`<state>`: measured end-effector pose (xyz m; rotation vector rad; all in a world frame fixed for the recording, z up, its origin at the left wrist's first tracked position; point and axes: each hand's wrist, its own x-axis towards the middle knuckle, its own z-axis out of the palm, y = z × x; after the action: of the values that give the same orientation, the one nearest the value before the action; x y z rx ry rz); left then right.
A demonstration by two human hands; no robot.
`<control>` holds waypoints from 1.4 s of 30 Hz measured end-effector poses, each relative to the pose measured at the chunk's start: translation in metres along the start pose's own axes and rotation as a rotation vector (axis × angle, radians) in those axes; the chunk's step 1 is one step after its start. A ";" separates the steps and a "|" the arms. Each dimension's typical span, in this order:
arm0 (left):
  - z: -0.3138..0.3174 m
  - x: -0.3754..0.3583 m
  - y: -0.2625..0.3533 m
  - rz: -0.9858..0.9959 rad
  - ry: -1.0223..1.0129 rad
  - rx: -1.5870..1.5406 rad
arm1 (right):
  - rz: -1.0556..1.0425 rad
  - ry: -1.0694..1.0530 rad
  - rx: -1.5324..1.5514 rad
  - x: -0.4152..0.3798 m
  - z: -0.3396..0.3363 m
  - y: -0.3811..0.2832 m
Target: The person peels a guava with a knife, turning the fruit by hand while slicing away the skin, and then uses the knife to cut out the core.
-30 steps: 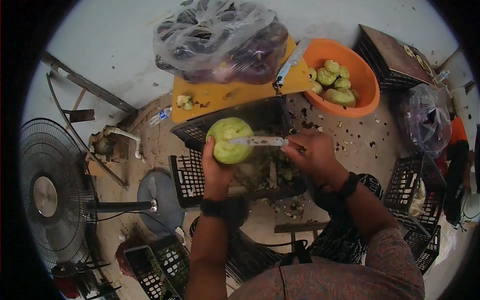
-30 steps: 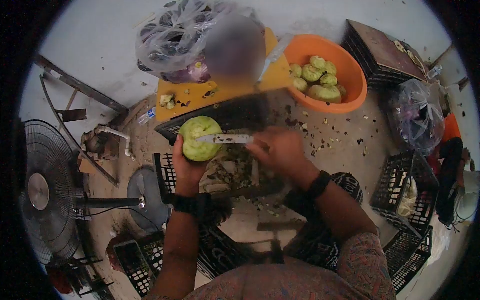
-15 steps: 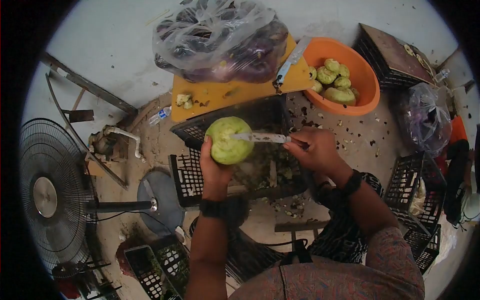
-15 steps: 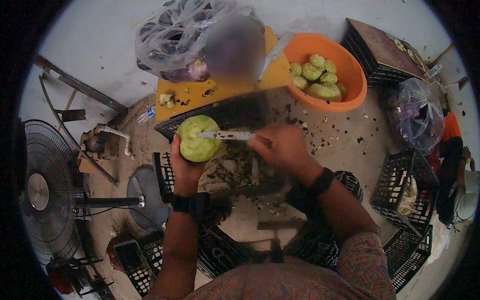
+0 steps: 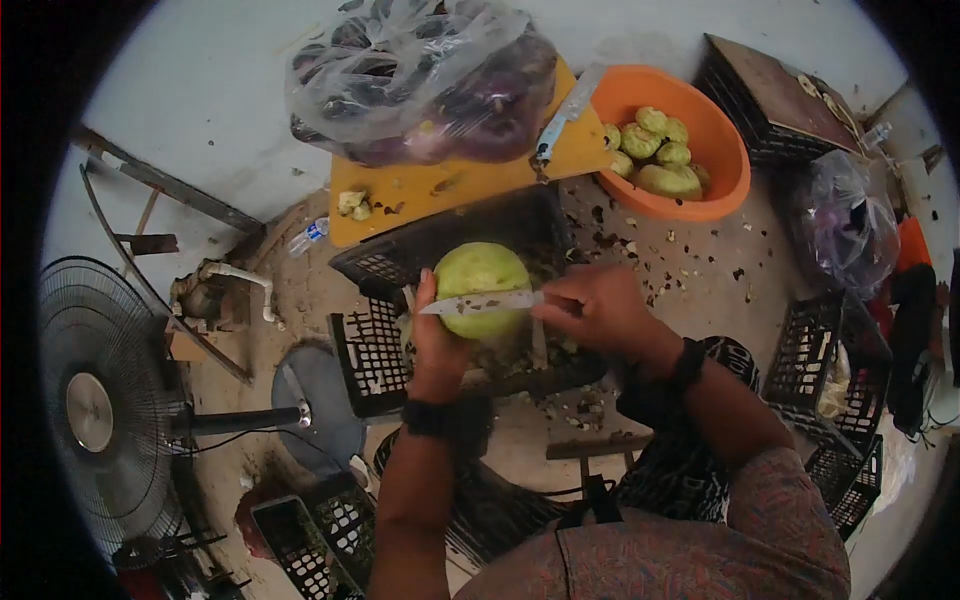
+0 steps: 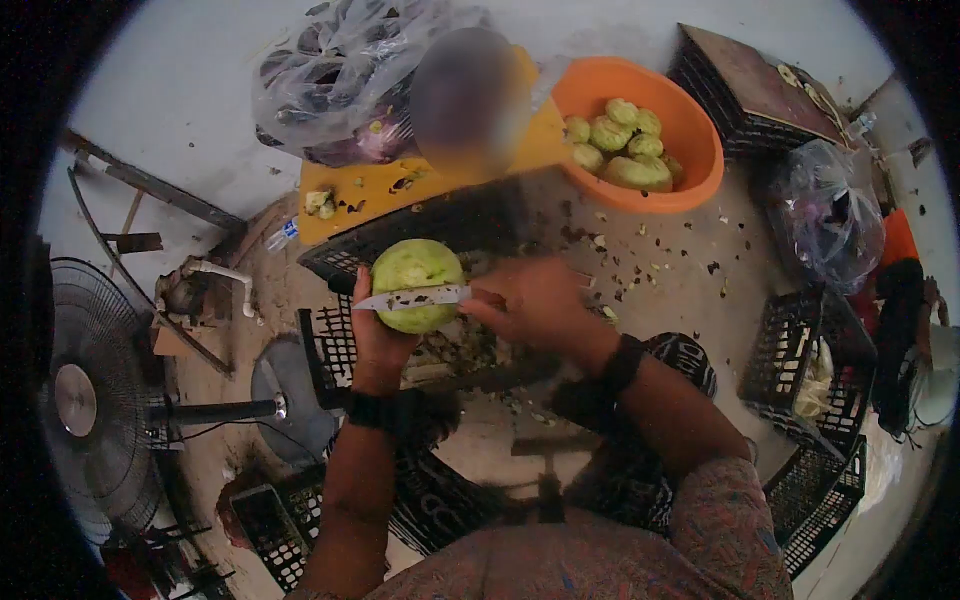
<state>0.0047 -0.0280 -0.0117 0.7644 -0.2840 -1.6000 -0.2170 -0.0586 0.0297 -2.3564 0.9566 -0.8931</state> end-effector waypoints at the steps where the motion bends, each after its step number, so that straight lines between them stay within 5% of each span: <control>1: 0.001 0.000 -0.001 -0.017 0.001 0.001 | 0.002 0.000 0.000 0.000 0.000 0.000; 19: 0.011 -0.008 0.007 0.050 0.068 0.062 | -0.121 0.054 -0.127 0.002 -0.012 0.011; 25: 0.007 -0.016 0.026 0.118 0.025 -0.018 | -0.051 0.095 -0.177 0.003 -0.029 0.023; 28: 0.011 -0.022 0.033 0.146 0.077 -0.012 | 0.171 0.177 -0.114 0.003 -0.030 0.026; 36: 0.007 -0.018 0.025 0.086 0.068 0.027 | -0.125 0.021 -0.092 0.005 -0.007 0.009; 42: 0.004 -0.014 0.023 0.098 0.070 0.046 | -0.094 0.042 -0.066 0.005 -0.008 0.007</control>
<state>0.0205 -0.0195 0.0088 0.8279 -0.3037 -1.4753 -0.2230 -0.0682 0.0330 -2.4646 0.9111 -0.9646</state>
